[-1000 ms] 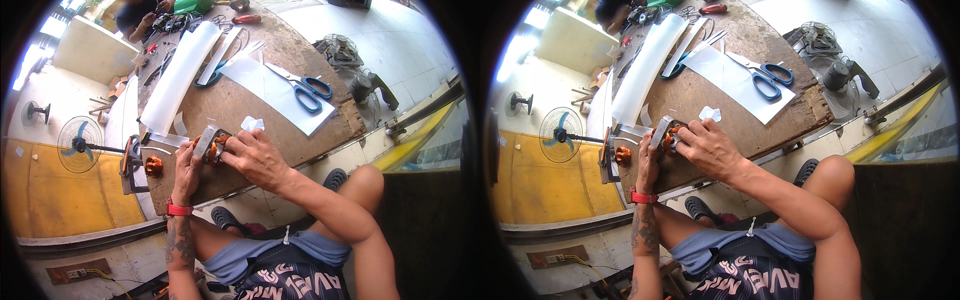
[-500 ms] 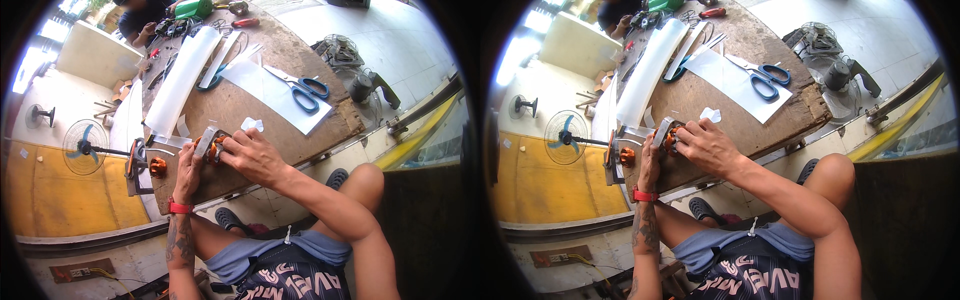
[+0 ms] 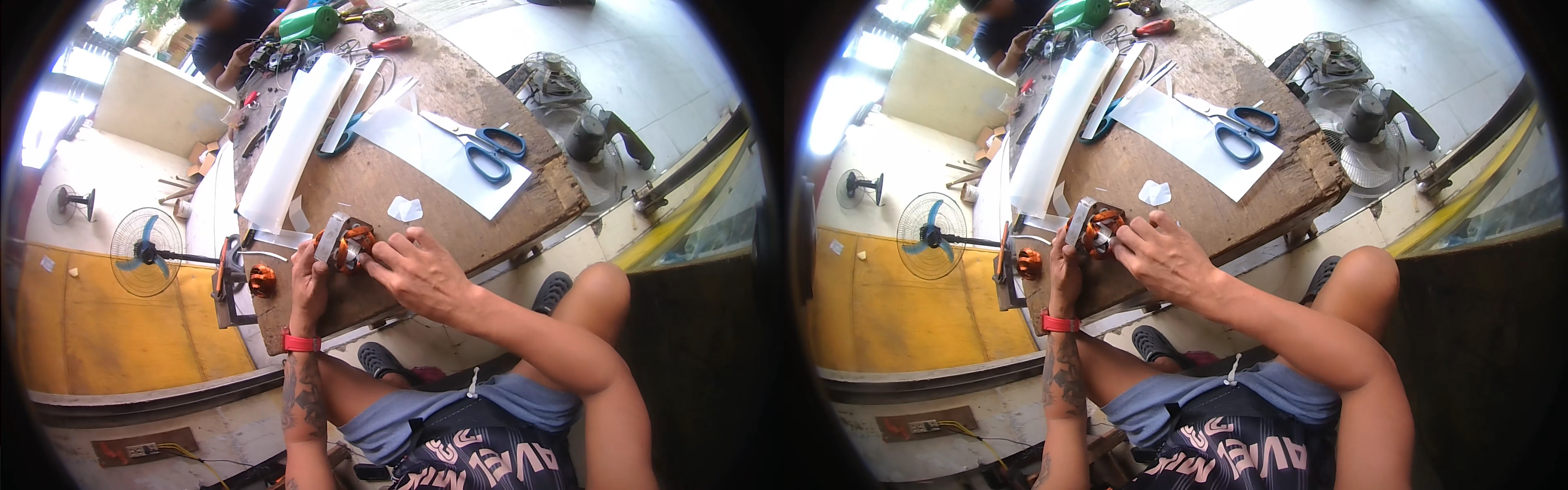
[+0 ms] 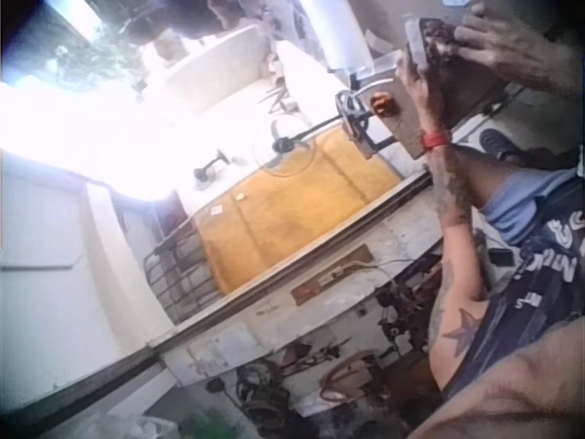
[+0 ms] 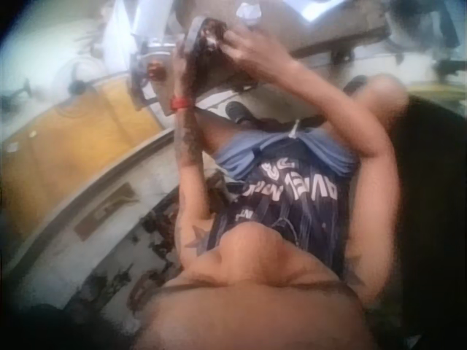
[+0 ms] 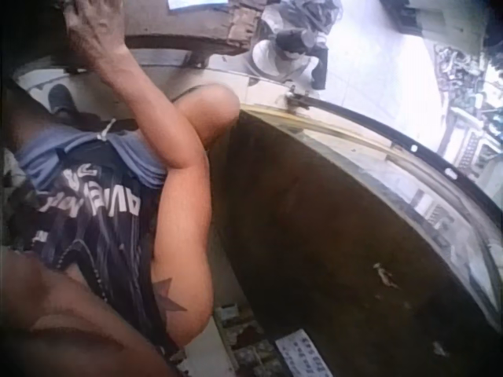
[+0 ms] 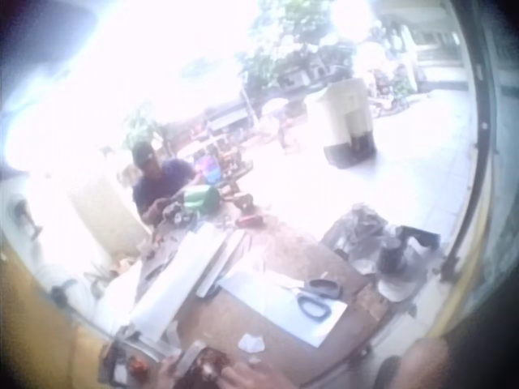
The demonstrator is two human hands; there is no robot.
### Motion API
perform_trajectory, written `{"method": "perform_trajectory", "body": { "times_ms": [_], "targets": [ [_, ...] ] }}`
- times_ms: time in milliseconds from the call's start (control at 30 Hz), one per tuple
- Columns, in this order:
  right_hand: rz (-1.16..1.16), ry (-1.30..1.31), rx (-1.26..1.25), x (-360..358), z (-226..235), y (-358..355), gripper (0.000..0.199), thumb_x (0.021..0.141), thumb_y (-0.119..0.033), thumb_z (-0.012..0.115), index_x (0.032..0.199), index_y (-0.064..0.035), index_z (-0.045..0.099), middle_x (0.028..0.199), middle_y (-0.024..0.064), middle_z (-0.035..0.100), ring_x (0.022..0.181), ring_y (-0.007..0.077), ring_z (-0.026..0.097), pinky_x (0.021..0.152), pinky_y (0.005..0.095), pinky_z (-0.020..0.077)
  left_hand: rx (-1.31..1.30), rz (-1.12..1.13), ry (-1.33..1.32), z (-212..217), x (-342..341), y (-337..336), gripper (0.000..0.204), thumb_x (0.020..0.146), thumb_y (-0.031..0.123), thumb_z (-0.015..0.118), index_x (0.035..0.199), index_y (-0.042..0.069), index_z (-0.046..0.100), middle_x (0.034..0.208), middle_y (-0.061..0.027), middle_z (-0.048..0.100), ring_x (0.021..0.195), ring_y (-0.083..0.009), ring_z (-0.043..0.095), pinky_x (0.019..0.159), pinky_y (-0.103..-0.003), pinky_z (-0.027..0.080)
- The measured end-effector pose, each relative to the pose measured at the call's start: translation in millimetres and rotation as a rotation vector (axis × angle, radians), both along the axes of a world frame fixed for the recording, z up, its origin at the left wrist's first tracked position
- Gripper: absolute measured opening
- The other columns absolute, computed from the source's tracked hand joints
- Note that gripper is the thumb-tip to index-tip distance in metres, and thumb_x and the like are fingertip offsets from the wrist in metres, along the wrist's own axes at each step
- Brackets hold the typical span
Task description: The person assembles a small electric motor by hand, inserting copper wire coils into a metal stator and securing them with white tape. The person handles the stator and coils directly, rotating the assembly to fit and tape each coil in place.
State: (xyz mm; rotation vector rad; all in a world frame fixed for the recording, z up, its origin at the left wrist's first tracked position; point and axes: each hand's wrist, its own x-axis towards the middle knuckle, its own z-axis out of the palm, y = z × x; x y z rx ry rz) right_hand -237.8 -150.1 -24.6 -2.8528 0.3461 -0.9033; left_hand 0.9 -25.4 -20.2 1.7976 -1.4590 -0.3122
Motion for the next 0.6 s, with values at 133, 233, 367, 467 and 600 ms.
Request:
{"method": "perform_trajectory", "body": {
  "times_ms": [133, 233, 367, 467, 600],
  "targets": [
    [-0.036, 0.02, 0.017, -6, -5, 7, 0.046, 0.098, -0.023, 0.059, 0.142, -0.0111, 0.064, 0.113, 0.0037, 0.06, 0.109, 0.0197, 0.056, 0.105, 0.0396, 0.0378, -0.008, 0.014, -0.047, 1, -1, -1, 0.074, 0.105, 0.066, 0.042, 0.138, 0.004, 0.066, 0.121, -0.0129, 0.065, 0.113, -0.0299, 0.057, 0.103, -0.043, 0.037],
    [-0.052, 0.039, 0.013, -3, -5, 8, 0.046, 0.099, -0.026, 0.06, 0.143, -0.0112, 0.063, 0.114, 0.0042, 0.059, 0.111, 0.0204, 0.055, 0.105, 0.0396, 0.0376, -0.009, 0.009, -0.051, 4, -5, -3, 0.075, 0.106, 0.066, 0.04, 0.139, 0.004, 0.065, 0.123, -0.0141, 0.066, 0.117, -0.0317, 0.057, 0.105, -0.044, 0.037],
    [-0.012, -0.023, 0.133, -3, 1, 4, 0.041, 0.1, -0.029, 0.063, 0.137, -0.0135, 0.066, 0.112, 0.005, 0.061, 0.111, 0.0226, 0.057, 0.103, 0.0413, 0.0402, 0.088, 0.121, -0.065, 11, -24, 9, 0.074, 0.109, 0.063, 0.036, 0.139, 0.003, 0.064, 0.123, -0.0182, 0.066, 0.115, -0.0344, 0.06, 0.102, -0.046, 0.042],
    [0.05, -0.148, 0.33, -6, 7, -6, 0.032, 0.097, -0.026, 0.069, 0.126, -0.013, 0.069, 0.109, 0.0067, 0.062, 0.107, 0.0259, 0.06, 0.097, 0.0428, 0.0463, -0.041, 0.05, -0.026, 17, -36, 19, 0.068, 0.112, 0.054, 0.031, 0.135, -0.001, 0.064, 0.121, -0.0206, 0.069, 0.11, -0.0318, 0.065, 0.096, -0.044, 0.049],
    [0.017, -0.254, 0.453, -2, 13, -19, 0.022, 0.093, -0.019, 0.072, 0.113, -0.011, 0.068, 0.107, 0.0085, 0.064, 0.101, 0.0286, 0.064, 0.09, 0.0426, 0.0528, -0.143, 0.285, 0.179, 27, -29, 21, 0.03, 0.111, 0.02, 0.049, 0.121, 0.001, 0.069, 0.122, -0.0113, 0.072, 0.112, -0.019, 0.067, 0.094, -0.033, 0.052]
  ]
}}
